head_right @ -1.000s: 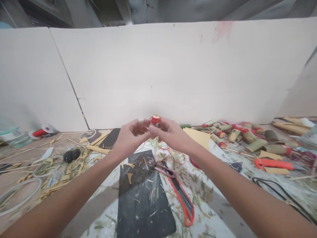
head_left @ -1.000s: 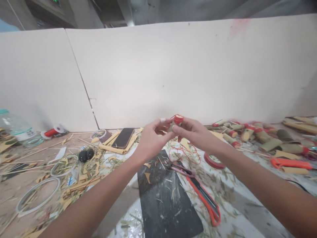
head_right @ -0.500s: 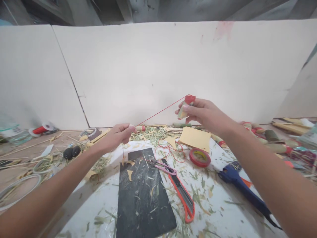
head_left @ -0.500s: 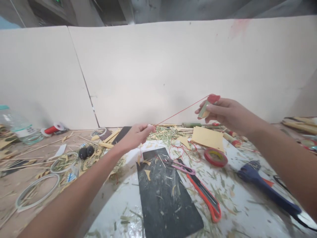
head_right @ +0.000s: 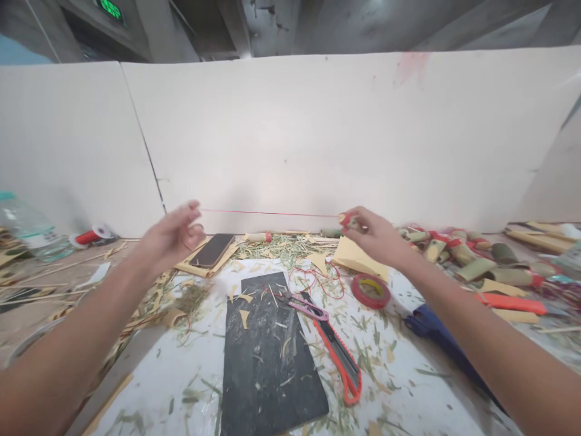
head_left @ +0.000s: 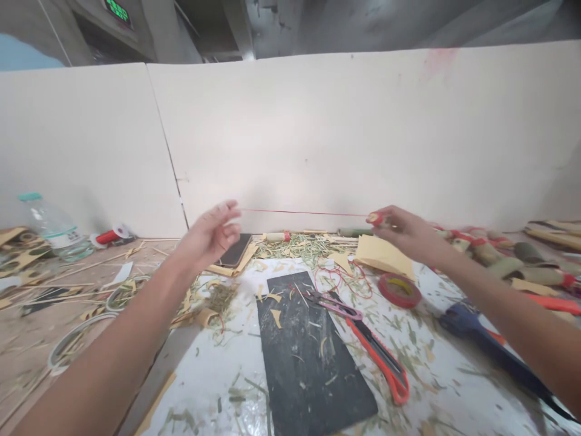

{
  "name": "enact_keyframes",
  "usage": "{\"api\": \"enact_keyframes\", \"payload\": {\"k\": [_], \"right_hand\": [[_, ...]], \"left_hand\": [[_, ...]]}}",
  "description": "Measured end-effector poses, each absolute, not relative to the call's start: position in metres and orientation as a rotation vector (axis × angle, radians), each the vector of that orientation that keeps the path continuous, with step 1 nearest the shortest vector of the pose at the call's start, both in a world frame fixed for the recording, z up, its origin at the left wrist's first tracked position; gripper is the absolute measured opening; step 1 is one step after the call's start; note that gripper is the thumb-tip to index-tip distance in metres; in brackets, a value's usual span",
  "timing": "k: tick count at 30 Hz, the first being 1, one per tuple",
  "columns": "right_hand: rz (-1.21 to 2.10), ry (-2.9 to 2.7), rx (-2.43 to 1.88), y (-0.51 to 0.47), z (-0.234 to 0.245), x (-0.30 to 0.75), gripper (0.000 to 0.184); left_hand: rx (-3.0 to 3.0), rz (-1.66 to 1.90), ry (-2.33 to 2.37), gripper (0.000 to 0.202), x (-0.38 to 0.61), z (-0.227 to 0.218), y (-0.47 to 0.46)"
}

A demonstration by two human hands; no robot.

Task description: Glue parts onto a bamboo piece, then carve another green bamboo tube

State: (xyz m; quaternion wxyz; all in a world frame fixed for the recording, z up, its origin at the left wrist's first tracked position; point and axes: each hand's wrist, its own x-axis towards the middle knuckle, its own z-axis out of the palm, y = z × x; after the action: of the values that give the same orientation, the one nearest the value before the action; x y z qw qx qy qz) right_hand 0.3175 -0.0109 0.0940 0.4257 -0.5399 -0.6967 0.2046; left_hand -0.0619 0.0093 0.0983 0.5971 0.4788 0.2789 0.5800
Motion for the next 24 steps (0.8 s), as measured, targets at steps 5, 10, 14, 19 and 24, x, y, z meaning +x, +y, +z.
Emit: {"api": "enact_keyframes", "payload": {"k": [5,10,14,19,24], "right_hand": [[0.322,-2.101,-1.432,-0.006,0.07,0.284,0.022],[0.46,-2.531,-1.317,-0.035,0.053,0.229,0.03],[0.636,-2.663,-1.354,-0.017,0.057,0.223,0.034],[0.232,-2.333,-1.884,0.059,0.071,0.291,0.032],[0.038,-2.136,-2.274,0.1,0.055,0.351,0.029]], "left_hand": [[1.241,1.46,0.393,0.032,-0.06,0.153,-0.01],[1.506,1.439,0.452,0.029,-0.03,0.151,-0.018],[1.633,1.361,0.624,0.022,-0.009,0.126,-0.01],[1.624,1.23,0.522,0.027,-0.003,0.116,-0.004],[1.76,1.312,0.651,0.022,0.001,0.124,0.008]]}}
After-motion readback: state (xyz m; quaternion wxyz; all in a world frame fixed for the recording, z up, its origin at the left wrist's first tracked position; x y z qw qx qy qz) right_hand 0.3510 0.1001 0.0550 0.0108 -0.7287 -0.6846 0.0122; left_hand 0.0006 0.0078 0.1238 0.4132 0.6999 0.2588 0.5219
